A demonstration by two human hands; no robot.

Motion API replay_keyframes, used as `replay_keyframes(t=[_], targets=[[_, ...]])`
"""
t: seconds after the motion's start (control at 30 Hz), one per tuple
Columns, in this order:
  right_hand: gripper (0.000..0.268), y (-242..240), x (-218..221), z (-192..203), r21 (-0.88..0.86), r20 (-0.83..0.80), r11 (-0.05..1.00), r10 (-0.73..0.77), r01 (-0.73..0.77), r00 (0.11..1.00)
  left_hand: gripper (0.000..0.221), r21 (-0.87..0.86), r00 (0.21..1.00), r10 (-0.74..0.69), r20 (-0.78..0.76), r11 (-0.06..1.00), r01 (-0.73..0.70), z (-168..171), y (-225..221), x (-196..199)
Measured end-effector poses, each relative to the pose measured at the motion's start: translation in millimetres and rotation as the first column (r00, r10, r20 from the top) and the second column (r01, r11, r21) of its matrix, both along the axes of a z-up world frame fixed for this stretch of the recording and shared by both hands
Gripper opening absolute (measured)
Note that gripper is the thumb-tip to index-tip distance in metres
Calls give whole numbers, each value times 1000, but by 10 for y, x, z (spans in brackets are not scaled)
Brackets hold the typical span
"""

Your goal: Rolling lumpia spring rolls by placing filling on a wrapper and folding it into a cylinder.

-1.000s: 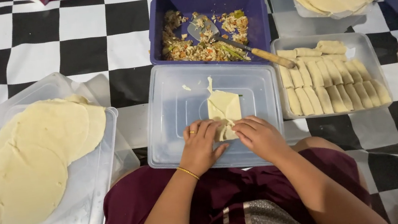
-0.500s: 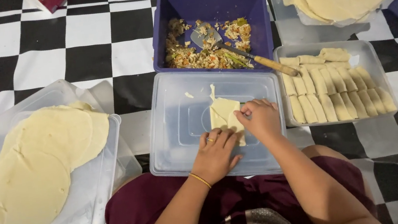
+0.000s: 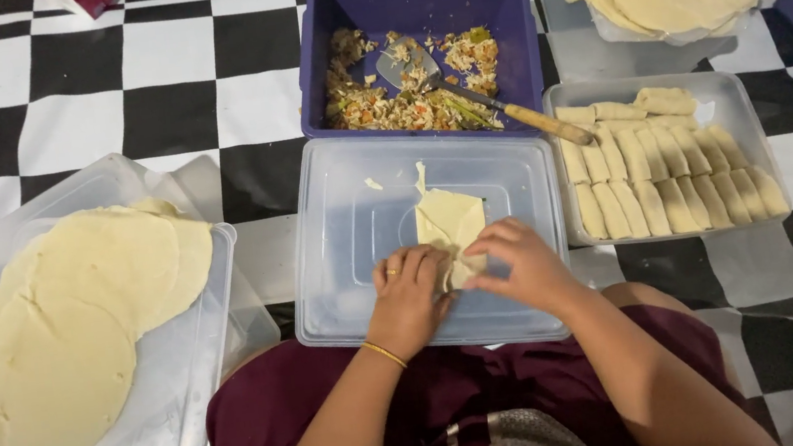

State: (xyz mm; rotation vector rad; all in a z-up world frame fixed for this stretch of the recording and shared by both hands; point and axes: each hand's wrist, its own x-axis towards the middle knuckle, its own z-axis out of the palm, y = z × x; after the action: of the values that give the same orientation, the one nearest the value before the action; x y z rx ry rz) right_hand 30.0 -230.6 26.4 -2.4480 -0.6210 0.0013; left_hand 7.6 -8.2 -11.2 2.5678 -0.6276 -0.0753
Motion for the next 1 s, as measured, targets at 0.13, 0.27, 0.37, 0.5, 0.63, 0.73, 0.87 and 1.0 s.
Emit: replay_keyframes(t=[0.13,0.27,0.37,0.5,0.63,0.73,0.87,1.0], targets=[[37,47,-100,-140,-142,54,987,79,-70,995,50,40,998,-5,-65,999,8,-74,22,51],[28,30,-76,-113,-174,74,982,86,-72,994,39,9,999,-34,-2,999,34,-15,63,118],[33,25,-76,-32,-218,15,975,53,-48,998,34,-21,1000,-30,-3,999,30,-164,87,216],[22,57,-35,28,-236,18,971,-36,40,999,26,-81,982,55,180,996,-41,-325,62,396],[14,52,120,-220,-177,86,978,-98,112,991,28,-11,976,117,182,993,-117,-314,9,588],[14,49,148,-155,-96,136,989,-95,109,986,31,-99,963,119,240,990,-98,-140,87,598],[18,-48,181,-12,-174,179,975,168,-137,970,32,39,967,-111,229,994,105,74,216,577],[18,-187,368,-136,12,-14,1000,2,-2,1000,21,-15,996,77,-41,997,-78,-51,104,776]])
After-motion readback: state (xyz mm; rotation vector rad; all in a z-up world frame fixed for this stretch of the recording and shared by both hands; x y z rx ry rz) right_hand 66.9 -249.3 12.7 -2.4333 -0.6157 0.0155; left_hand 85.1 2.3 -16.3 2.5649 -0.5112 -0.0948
